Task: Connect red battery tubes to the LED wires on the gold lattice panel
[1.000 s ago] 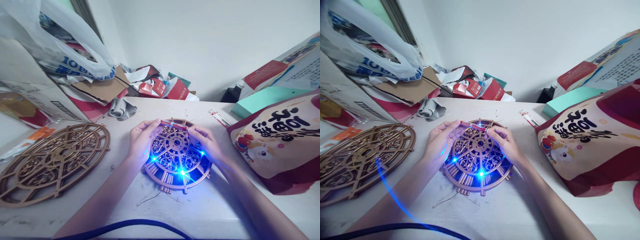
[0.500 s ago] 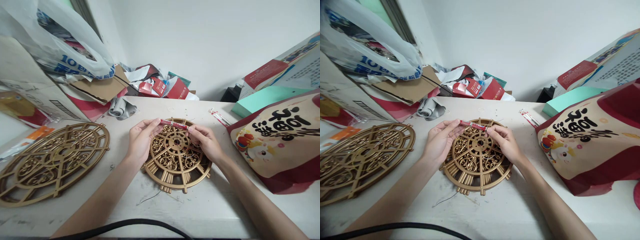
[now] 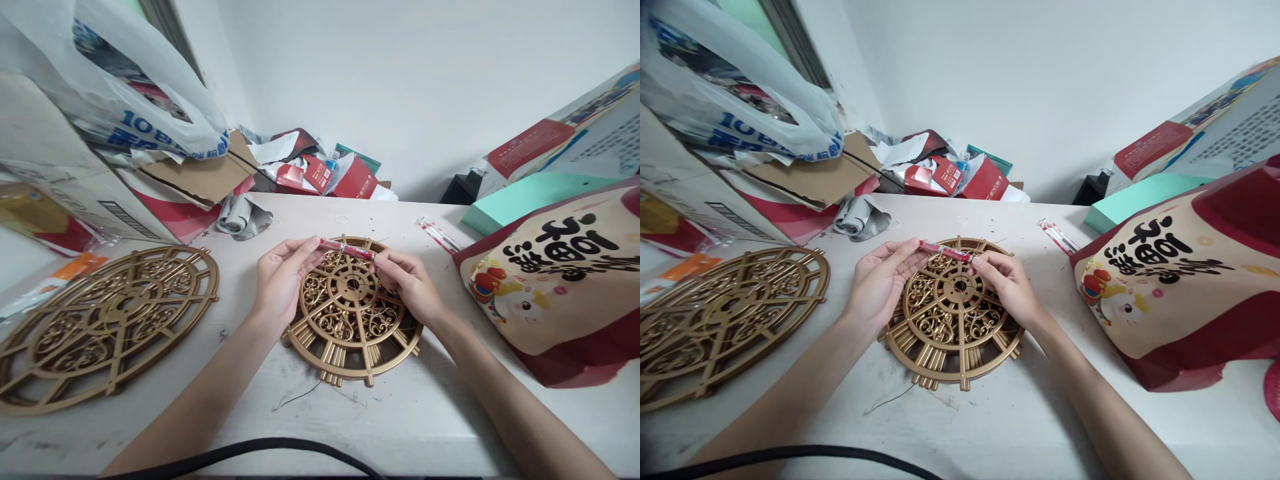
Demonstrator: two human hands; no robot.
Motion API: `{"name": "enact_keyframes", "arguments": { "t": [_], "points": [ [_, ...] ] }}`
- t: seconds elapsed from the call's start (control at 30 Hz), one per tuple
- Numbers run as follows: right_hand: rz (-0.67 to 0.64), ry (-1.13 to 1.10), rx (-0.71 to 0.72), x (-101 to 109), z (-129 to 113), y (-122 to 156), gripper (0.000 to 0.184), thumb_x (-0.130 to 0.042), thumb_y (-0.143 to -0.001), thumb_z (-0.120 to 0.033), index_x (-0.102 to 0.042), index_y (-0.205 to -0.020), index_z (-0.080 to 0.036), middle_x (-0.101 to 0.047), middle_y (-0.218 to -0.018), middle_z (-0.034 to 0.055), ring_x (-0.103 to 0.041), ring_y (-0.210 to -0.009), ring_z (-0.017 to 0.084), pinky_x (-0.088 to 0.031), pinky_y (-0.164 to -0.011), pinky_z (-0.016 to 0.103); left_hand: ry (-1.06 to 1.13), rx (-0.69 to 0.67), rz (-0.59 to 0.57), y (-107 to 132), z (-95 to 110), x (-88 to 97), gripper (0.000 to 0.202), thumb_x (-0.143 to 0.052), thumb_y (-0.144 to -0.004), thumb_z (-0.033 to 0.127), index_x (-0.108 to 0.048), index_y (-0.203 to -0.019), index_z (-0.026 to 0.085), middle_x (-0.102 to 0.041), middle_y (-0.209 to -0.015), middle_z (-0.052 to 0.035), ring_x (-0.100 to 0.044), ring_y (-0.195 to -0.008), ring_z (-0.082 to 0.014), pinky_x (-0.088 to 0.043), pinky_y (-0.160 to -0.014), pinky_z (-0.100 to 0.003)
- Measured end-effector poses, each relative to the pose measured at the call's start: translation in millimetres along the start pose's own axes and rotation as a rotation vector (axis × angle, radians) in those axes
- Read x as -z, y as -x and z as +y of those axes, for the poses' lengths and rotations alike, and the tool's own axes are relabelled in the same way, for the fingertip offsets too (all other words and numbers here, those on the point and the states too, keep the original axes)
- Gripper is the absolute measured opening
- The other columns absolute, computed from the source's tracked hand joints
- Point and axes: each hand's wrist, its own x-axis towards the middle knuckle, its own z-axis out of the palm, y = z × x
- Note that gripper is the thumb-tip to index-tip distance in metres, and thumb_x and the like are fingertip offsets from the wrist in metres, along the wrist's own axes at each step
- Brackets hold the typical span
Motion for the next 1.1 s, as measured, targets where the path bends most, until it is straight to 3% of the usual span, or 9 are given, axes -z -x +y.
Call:
{"name": "enact_keyframes", "arguments": {
  "t": [0.2, 0.37, 0.5, 0.6, 0.77, 0.97, 1.1],
  "points": [
    [0.076, 0.015, 0.035, -1.5, -1.0, -0.2, 0.033, -0.063, -0.096, -0.052, -0.069, -0.081, -0.023, -0.035, -0.061, -0.0048, -0.027, -0.058, 0.014, -0.021, -0.056, 0.030, 0.007, -0.017, 0.014, -1.6, 0.2, 2.8, 0.021, -0.088, -0.072, 0.023, -0.073, -0.082, 0.013, -0.078, -0.093, -0.0097, -0.074, -0.088, -0.0167, -0.058, -0.095, -0.031],
    [0.201, 0.046, 0.215, 2.7, -3.9, -0.6, 0.024, -0.065, -0.096, -0.040, -0.074, -0.079, -0.025, -0.053, -0.073, -0.0005, -0.045, -0.070, 0.016, -0.036, -0.070, 0.033, 0.032, -0.031, 0.040, -4.9, 1.5, 4.7, 0.021, -0.089, -0.070, 0.022, -0.072, -0.080, 0.014, -0.078, -0.090, -0.0082, -0.074, -0.085, -0.0158, -0.059, -0.092, -0.031],
    [0.160, 0.050, 0.217, 8.0, -13.0, 3.1, 0.019, -0.071, -0.092, -0.040, -0.077, -0.080, -0.026, -0.064, -0.079, 0.0013, -0.054, -0.073, 0.017, -0.043, -0.074, 0.034, 0.042, -0.045, 0.057, -7.5, 1.9, 6.7, 0.022, -0.090, -0.069, 0.022, -0.072, -0.080, 0.014, -0.078, -0.091, -0.0078, -0.074, -0.085, -0.0157, -0.059, -0.093, -0.032],
    [0.028, 0.057, 0.130, 11.2, -25.1, 9.4, 0.015, -0.076, -0.088, -0.040, -0.080, -0.082, -0.027, -0.071, -0.080, 0.0026, -0.059, -0.073, 0.017, -0.046, -0.069, 0.033, 0.047, -0.055, 0.064, -9.7, 3.3, 8.7, 0.022, -0.090, -0.069, 0.022, -0.072, -0.081, 0.014, -0.077, -0.093, -0.0075, -0.073, -0.085, -0.0155, -0.058, -0.094, -0.032],
    [-0.345, 0.055, 0.015, 13.2, -40.9, 18.2, 0.010, -0.080, -0.085, -0.035, -0.082, -0.084, -0.025, -0.074, -0.080, 0.0036, -0.061, -0.069, 0.016, -0.046, -0.062, 0.031, 0.060, -0.076, 0.111, -14.5, 9.9, 10.6, 0.022, -0.090, -0.069, 0.021, -0.072, -0.081, 0.016, -0.077, -0.091, -0.0059, -0.073, -0.083, -0.0147, -0.058, -0.092, -0.032],
    [-0.673, 0.186, -0.039, 12.1, -43.0, 19.3, 0.019, -0.080, -0.086, -0.036, -0.083, -0.101, -0.026, -0.074, -0.092, 0.0049, -0.063, -0.079, 0.018, -0.049, -0.071, 0.033, 0.076, -0.118, 0.142, -19.2, 18.7, 14.5, 0.021, -0.088, -0.071, 0.020, -0.068, -0.080, 0.017, -0.078, -0.093, -0.0051, -0.074, -0.087, -0.0166, -0.056, -0.100, -0.036],
    [-0.716, 0.248, -0.059, 10.4, -42.3, 20.6, 0.023, -0.080, -0.085, -0.039, -0.082, -0.103, -0.025, -0.074, -0.095, 0.0046, -0.065, -0.081, 0.018, -0.049, -0.071, 0.032, 0.059, -0.137, 0.132, -19.9, 21.0, 15.7, 0.021, -0.087, -0.073, 0.021, -0.068, -0.080, 0.018, -0.078, -0.094, -0.0046, -0.074, -0.088, -0.0161, -0.055, -0.102, -0.037]
  ]
}}
